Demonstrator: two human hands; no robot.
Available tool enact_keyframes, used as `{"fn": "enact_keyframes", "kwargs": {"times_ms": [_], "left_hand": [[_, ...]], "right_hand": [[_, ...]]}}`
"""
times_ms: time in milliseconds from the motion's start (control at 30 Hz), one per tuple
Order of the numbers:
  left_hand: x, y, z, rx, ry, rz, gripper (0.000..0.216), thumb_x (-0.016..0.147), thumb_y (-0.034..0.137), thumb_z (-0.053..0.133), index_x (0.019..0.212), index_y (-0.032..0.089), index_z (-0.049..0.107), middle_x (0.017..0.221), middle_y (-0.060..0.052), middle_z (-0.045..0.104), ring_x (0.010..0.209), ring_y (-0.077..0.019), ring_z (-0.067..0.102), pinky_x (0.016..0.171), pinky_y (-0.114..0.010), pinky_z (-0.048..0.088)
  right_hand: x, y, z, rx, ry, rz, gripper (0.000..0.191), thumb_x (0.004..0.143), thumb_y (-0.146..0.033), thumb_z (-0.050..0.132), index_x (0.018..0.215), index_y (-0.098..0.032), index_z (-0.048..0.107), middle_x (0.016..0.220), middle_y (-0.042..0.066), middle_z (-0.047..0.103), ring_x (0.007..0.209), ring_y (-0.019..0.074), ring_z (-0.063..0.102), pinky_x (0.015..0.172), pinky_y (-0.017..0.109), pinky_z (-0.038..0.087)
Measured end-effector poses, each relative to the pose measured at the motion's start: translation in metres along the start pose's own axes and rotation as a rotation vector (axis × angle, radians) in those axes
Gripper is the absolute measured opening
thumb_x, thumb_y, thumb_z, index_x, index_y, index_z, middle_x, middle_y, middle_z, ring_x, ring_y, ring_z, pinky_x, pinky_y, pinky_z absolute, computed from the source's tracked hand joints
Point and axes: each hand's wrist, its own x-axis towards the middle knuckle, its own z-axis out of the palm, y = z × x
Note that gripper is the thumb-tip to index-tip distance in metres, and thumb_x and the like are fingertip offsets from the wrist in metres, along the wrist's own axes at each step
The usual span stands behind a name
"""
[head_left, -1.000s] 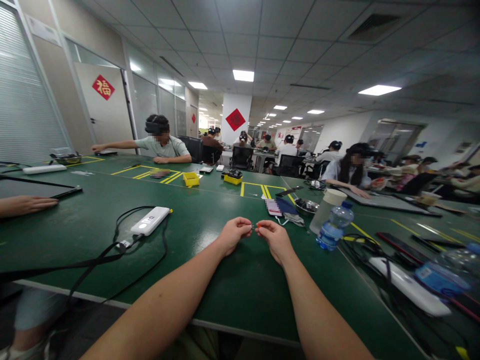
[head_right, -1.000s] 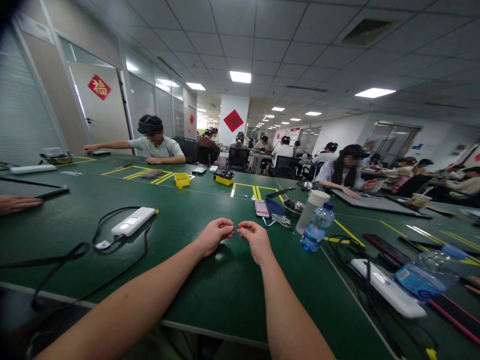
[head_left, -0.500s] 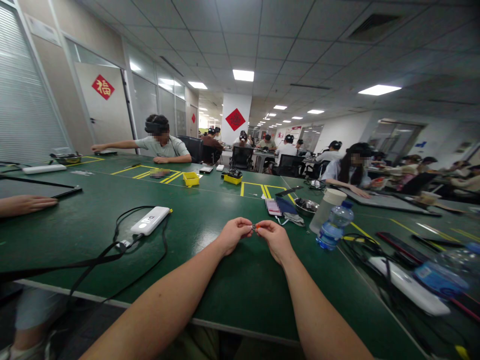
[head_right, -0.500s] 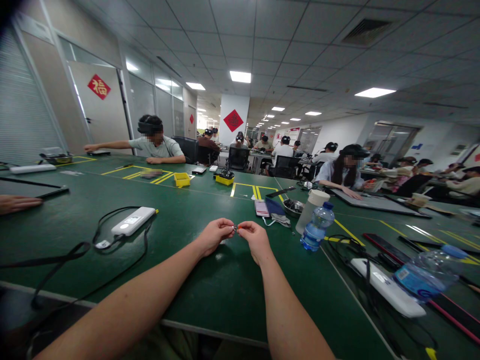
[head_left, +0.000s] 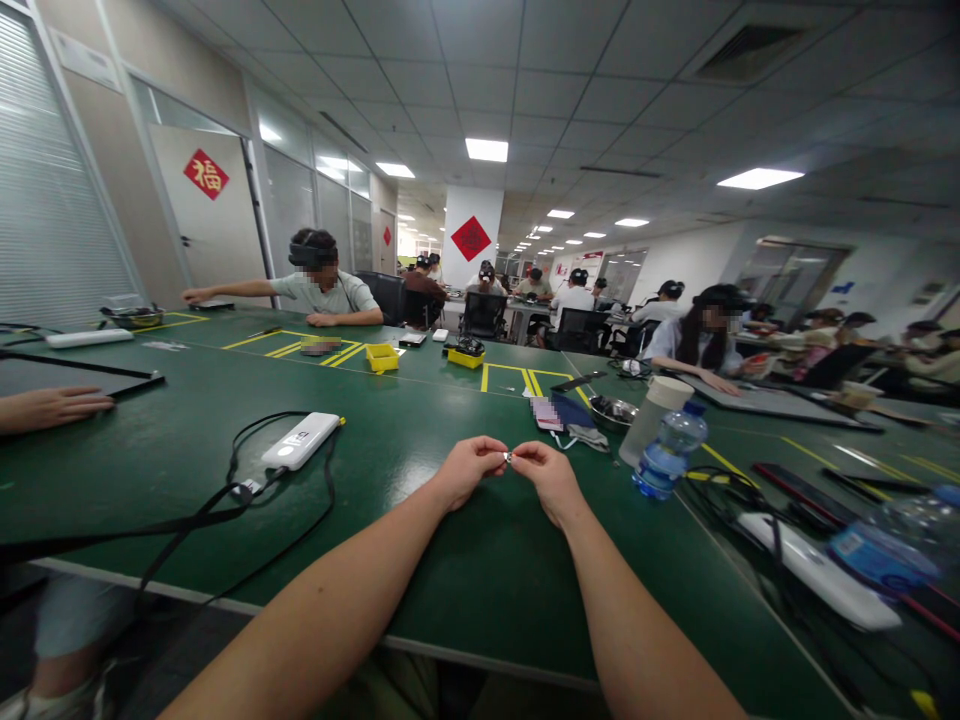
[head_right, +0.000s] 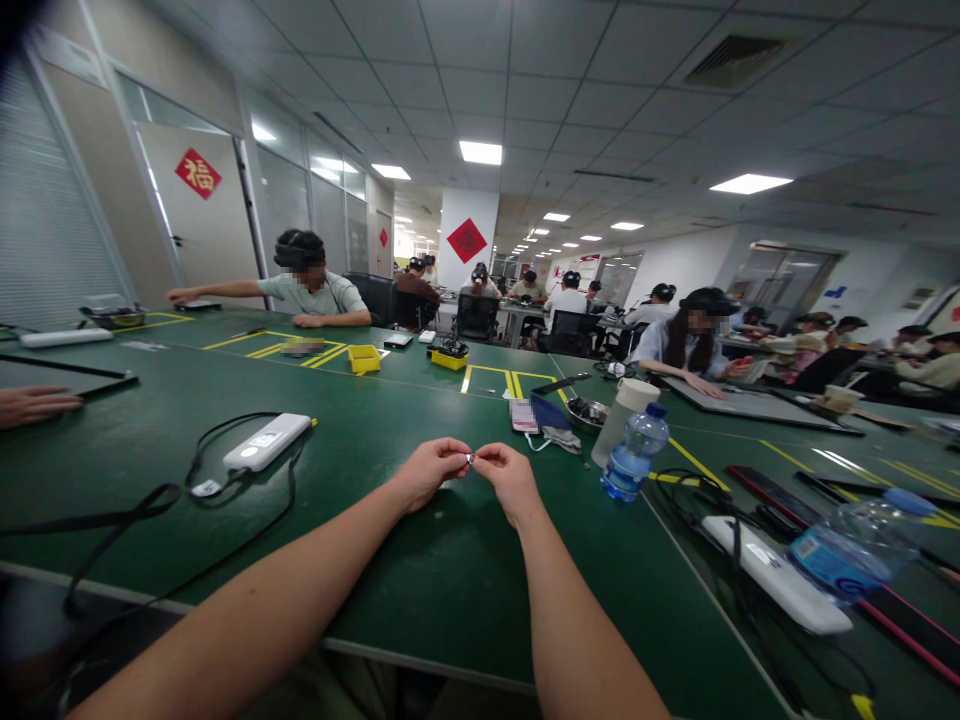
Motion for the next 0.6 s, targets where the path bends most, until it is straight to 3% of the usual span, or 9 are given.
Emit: {"fn": "enact_keyframes", "kwargs": {"times_ms": [367, 500, 600], "left_hand": [[-0.0002, 0.0008, -0.0011, 0.019, -0.022, -0.07, 0.033, 0.069, 0.028, 0.068, 0.097, 0.011, 0.064, 0.08, -0.007, 0.065, 0.059, -0.0083, 0.056, 0.061, -0.023, 0.046], [-0.0006, -0.0008, -0.0026, 0.008, -0.02, -0.047, 0.04, 0.069, 0.027, 0.068, 0.105, 0.013, 0.059, 0.077, -0.005, 0.064, 0.057, -0.0077, 0.055, 0.058, -0.021, 0.045], [-0.0008, -0.0012, -0.0031, 0.001, -0.02, -0.032, 0.04, 0.07, 0.026, 0.068, 0.107, 0.013, 0.057, 0.078, -0.005, 0.063, 0.058, -0.008, 0.056, 0.057, -0.021, 0.044]], "right_hand": [[-0.0013, -0.0044, 0.0033, -0.127, -0.101, -0.012, 0.027, 0.059, -0.035, 0.071, 0.077, -0.019, 0.06, 0.062, -0.001, 0.058, 0.056, 0.0135, 0.053, 0.055, 0.027, 0.042], [-0.0014, -0.0056, 0.0052, -0.263, -0.119, -0.086, 0.032, 0.061, -0.032, 0.069, 0.09, -0.021, 0.064, 0.06, -0.003, 0.053, 0.05, 0.0107, 0.045, 0.05, 0.025, 0.036], [-0.002, -0.0075, 0.0063, -0.362, -0.113, -0.185, 0.028, 0.062, -0.03, 0.067, 0.089, -0.022, 0.067, 0.062, -0.001, 0.052, 0.053, 0.0115, 0.044, 0.052, 0.026, 0.037]]}}
